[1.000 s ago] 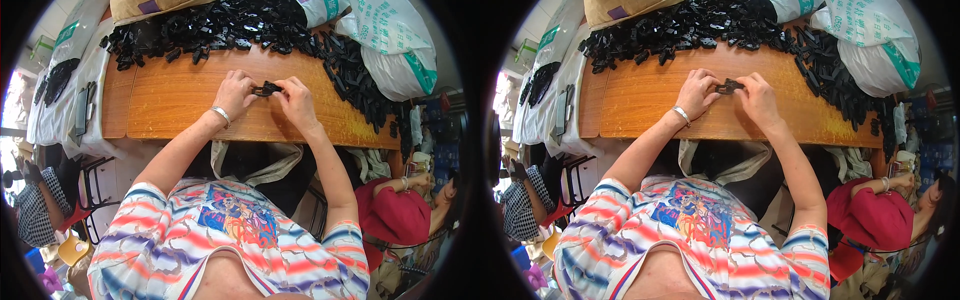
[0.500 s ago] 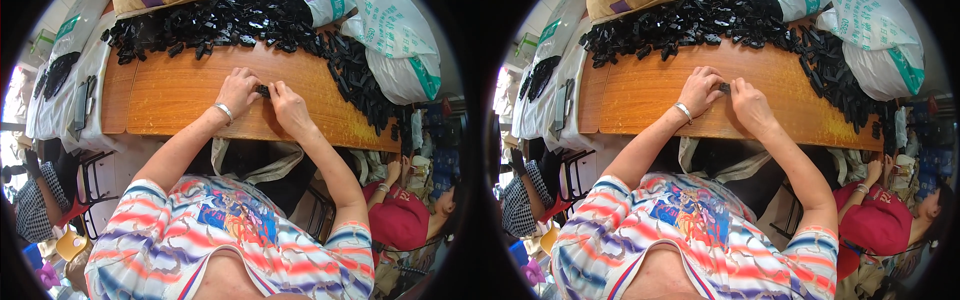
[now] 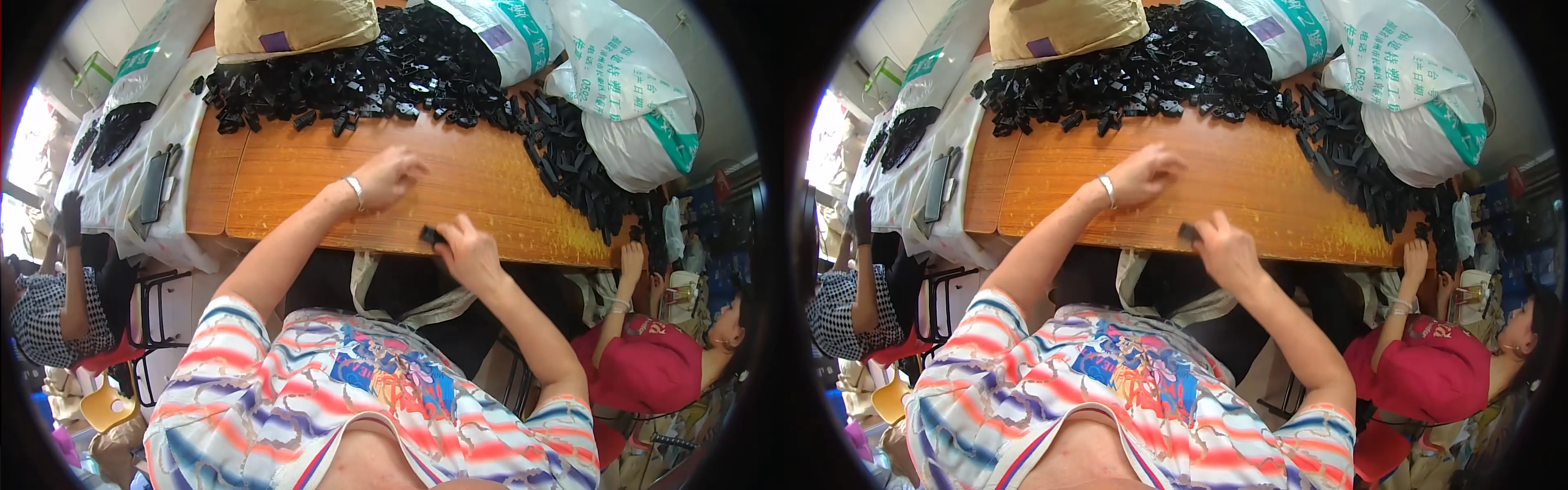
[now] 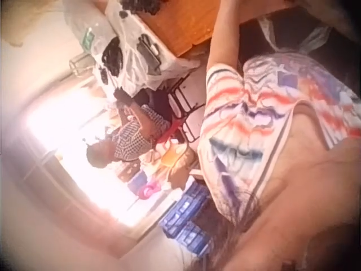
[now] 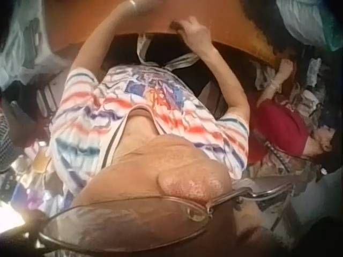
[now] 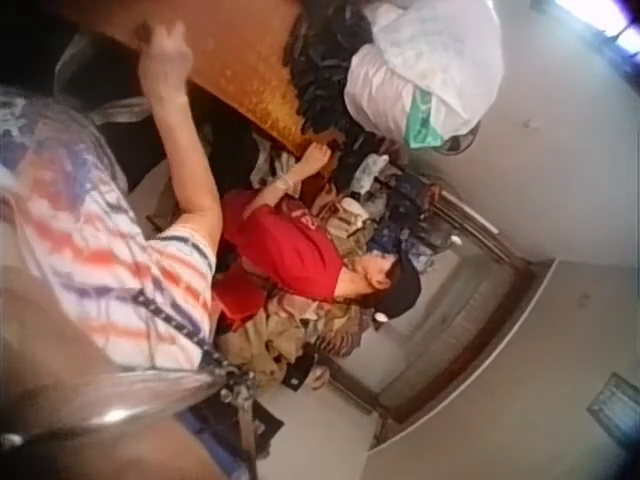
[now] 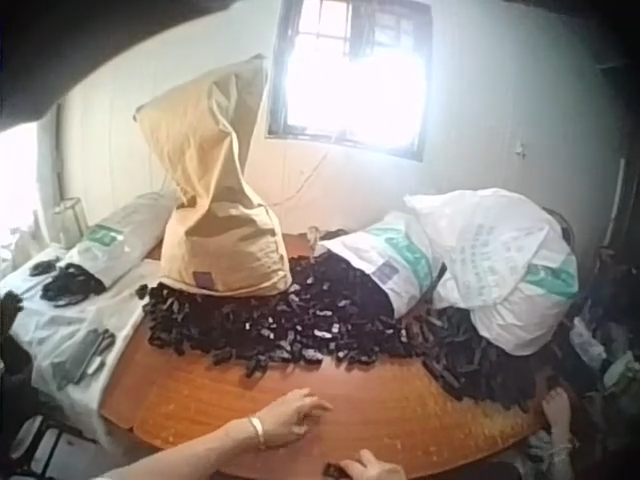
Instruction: Assembling small black plastic components by snapping pieces together at a workbench.
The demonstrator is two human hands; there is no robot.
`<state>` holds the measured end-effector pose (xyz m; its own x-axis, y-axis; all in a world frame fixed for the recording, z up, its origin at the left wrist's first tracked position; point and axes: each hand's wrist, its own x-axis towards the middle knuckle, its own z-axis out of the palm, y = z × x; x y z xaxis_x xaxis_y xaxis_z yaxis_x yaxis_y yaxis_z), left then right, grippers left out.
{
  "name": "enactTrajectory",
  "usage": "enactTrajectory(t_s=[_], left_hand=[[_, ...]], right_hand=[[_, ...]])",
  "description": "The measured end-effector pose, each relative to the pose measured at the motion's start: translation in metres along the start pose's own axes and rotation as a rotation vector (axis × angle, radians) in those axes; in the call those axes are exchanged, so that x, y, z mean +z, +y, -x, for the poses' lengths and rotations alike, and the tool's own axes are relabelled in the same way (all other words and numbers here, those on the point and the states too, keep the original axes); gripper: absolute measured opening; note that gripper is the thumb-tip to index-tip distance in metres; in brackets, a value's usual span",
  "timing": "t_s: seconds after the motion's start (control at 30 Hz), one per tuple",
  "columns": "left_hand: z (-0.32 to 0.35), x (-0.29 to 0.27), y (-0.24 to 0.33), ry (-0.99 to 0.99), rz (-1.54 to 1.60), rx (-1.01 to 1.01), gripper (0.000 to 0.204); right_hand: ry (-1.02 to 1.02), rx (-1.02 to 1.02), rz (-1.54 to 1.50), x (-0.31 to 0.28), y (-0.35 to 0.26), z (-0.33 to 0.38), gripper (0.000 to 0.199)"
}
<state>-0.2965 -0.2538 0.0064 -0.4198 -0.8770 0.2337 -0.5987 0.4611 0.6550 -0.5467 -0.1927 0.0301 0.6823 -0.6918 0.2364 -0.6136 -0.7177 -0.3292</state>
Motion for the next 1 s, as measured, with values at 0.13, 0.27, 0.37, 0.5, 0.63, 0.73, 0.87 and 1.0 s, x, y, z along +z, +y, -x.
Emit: enactTrajectory(t_s=[0.13, 0.27, 0.37, 0.5, 0.63, 0.73, 0.87, 1.0], left_hand=[[-0.048, -0.011, -0.007, 0.332, -0.341, -0.131, 0.037], [-0.086, -0.012, -0.037, 0.258, -0.653, -0.232, 0.023], [-0.089, -0.008, -0.055, 0.271, -0.750, -0.221, 0.013], [-0.076, 0.000, -0.039, 0.322, -0.647, -0.070, 0.018], [-0.059, 0.009, -0.019, 0.397, -0.471, 0.009, 0.026], [-0.046, 0.014, -0.008, 0.436, -0.413, 0.025, 0.029], [-0.023, 0.017, 0.000, 0.360, -0.345, 0.041, 0.028], [-0.013, 0.015, 0.007, 0.419, -0.277, 0.055, 0.029]], right_hand=[[-0.042, -0.066, -0.062, 0.004, -0.019, 0.039, 0.038], [-0.093, -0.102, -0.099, 0.015, -0.017, 0.044, 0.035], [-0.044, -0.070, -0.197, 0.008, -0.010, 0.030, 0.023], [0.142, -0.057, -0.184, 0.000, 0.018, -0.010, 0.005], [0.261, 0.022, -0.044, 0.000, 0.075, -0.065, 0.008], [0.284, 0.190, 0.029, 0.004, 0.110, -0.104, 0.016], [0.217, 0.247, 0.202, 0.007, 0.129, -0.148, 0.028], [0.179, 0.255, 0.290, 0.008, 0.144, -0.163, 0.026]])
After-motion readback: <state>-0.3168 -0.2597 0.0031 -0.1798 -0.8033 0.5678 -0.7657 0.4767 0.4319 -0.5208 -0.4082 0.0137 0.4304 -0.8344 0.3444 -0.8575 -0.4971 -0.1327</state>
